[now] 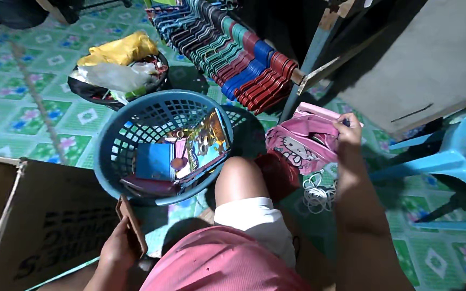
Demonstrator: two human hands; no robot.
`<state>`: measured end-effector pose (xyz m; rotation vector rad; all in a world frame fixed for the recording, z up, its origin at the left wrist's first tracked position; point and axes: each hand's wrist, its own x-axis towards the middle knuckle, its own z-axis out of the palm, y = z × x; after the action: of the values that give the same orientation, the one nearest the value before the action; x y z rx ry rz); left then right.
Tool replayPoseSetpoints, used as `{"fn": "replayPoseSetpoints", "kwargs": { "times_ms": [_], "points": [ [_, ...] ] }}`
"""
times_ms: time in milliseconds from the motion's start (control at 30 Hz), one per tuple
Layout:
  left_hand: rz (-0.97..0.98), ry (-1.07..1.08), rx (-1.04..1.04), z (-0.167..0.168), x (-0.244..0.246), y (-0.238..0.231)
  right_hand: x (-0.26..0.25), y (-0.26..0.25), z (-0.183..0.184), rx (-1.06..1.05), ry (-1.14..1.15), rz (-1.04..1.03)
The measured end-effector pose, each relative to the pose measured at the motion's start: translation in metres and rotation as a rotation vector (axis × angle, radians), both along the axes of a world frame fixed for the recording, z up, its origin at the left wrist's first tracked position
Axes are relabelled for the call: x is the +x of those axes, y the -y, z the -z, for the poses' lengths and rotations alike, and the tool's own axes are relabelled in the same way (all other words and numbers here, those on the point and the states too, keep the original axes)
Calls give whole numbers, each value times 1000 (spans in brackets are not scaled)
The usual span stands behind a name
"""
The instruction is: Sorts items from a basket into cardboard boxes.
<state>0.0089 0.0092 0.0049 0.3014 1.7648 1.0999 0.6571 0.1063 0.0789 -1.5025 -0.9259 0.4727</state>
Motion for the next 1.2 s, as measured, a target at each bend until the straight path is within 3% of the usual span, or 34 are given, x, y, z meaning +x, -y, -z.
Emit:
{"fn": "replayPoseSetpoints", "kwargs": {
  "times_ms": [67, 233, 400, 500, 567, 633, 733, 833, 967, 1033, 1100, 1200],
  "points": [
    [23, 11, -15, -2, -2, 3, -3, 19, -5, -5, 81, -56],
    [21, 12, -20, 2, -4, -2, -15, 38, -17, 184, -46, -120],
    [77, 6, -3, -2, 6, -11, -1, -16, -32, 392, -124, -82],
    [17, 35, 31, -5, 14, -14, 2, -58, -26, 79, 117, -29],
    [-2, 64, 48, -8, 14, -9, -15, -72, -9, -261, 359, -128],
    [7, 72, 25, -7, 9, -1, -45, -79, 8, -420, 518, -250],
    [4, 80, -12, -4, -6, 12, -70, -90, 11, -535, 649, -232],
    [-13, 90, 25, -7, -16, 12, -60, -86, 8, -555, 667, -153],
    [-22, 89, 51, -9, -18, 12, -53, -44, 2, -193, 711, 47],
    [19, 109, 48, -7, -20, 13, -67, -16, 13, -154, 729, 107],
    [71, 155, 42, -4, -21, 14, -90, 7, 42, -388, 746, -76],
    [101, 197, 63, -14, -14, 14, -138, 29, 133, -662, 827, -450]
  ]
}}
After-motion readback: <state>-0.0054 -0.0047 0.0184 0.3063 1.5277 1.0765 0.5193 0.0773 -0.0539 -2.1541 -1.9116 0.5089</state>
